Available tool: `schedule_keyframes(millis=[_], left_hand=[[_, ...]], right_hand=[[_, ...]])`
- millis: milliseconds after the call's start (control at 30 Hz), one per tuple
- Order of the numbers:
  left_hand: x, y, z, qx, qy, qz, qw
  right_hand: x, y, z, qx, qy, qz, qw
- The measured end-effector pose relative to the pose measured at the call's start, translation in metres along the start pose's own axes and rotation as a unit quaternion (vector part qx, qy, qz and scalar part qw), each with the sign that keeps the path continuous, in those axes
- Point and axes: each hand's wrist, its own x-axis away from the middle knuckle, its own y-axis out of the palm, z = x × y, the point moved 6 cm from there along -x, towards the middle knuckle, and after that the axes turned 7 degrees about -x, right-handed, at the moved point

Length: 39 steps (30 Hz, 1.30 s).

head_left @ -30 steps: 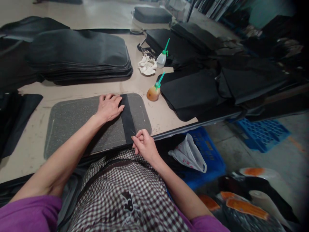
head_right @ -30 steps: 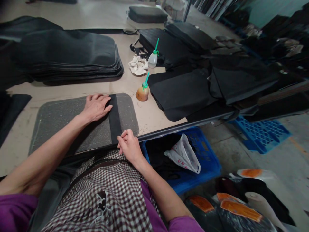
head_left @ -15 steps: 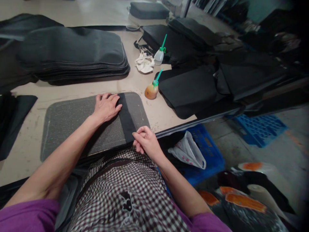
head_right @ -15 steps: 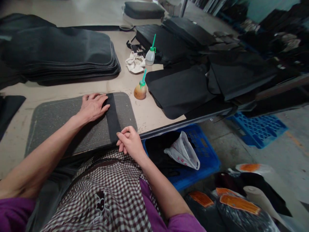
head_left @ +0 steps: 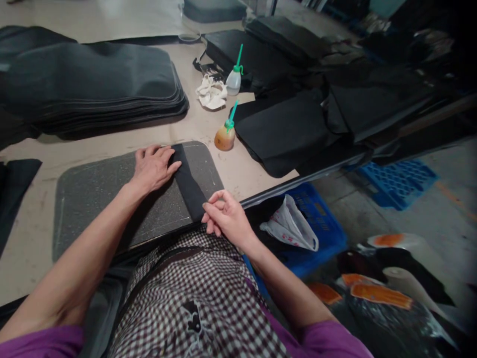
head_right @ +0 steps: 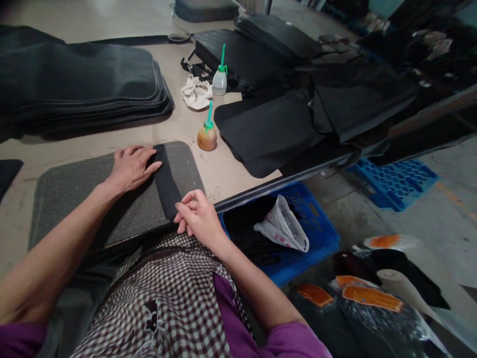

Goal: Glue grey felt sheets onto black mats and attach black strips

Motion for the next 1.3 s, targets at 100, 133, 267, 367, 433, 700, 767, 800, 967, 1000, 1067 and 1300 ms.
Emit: schedule_keyframes(millis=[100, 133, 267, 367, 433, 700, 767, 800, 967, 1000, 1067, 1300], left_hand=[[0.000, 0.001, 0.000, -0.008, 0.008, -0.001, 1.000], [0.000, 0.001, 0.000, -0.010, 0.009, -0.004, 1.000], [0.000, 0.000, 0.000, -0.008, 0.009, -0.013, 1.000], [0.000, -0.001, 0.001, -0.003, 0.006, -0.016, 1.000], [0.001, -0.001, 0.001, 0.000, 0.003, -0.017, 1.000], [0.003, -0.001, 0.002, -0.002, 0.001, -0.011, 1.000], [0.003, -0.001, 0.002, -0.005, 0.000, -0.011, 1.000], [0.003, -0.001, 0.002, -0.005, 0.000, -0.012, 1.000], [0.003, 0.000, 0.003, -0.005, -0.001, -0.008, 1.000], [0.003, 0.000, 0.003, -0.005, -0.001, -0.007, 1.000], [0.004, -0.001, 0.004, -0.003, -0.002, -0.005, 1.000], [0.005, -0.005, 0.008, -0.009, 0.006, 0.004, 1.000]], right_hand=[[0.012, 0.009, 0.025, 0.045, -0.017, 0.027, 0.998], [0.014, 0.011, 0.032, 0.059, -0.020, 0.035, 0.997], [0.014, 0.010, 0.045, 0.095, -0.019, 0.059, 0.994], [0.011, 0.004, 0.045, 0.125, -0.013, 0.057, 0.990], [0.009, 0.000, 0.045, 0.149, -0.014, 0.051, 0.987], [0.008, 0.000, 0.039, 0.316, -0.064, 0.076, 0.944], [0.015, -0.005, 0.035, 0.343, -0.071, 0.093, 0.932], [0.019, -0.010, 0.033, 0.348, -0.071, 0.102, 0.929], [0.049, -0.032, 0.018, 0.400, -0.158, 0.121, 0.895], [0.054, -0.032, 0.015, 0.421, -0.201, 0.111, 0.877], [0.061, -0.027, 0.010, 0.467, -0.290, 0.082, 0.831], [0.056, -0.005, 0.018, 0.559, -0.368, 0.003, 0.743]])
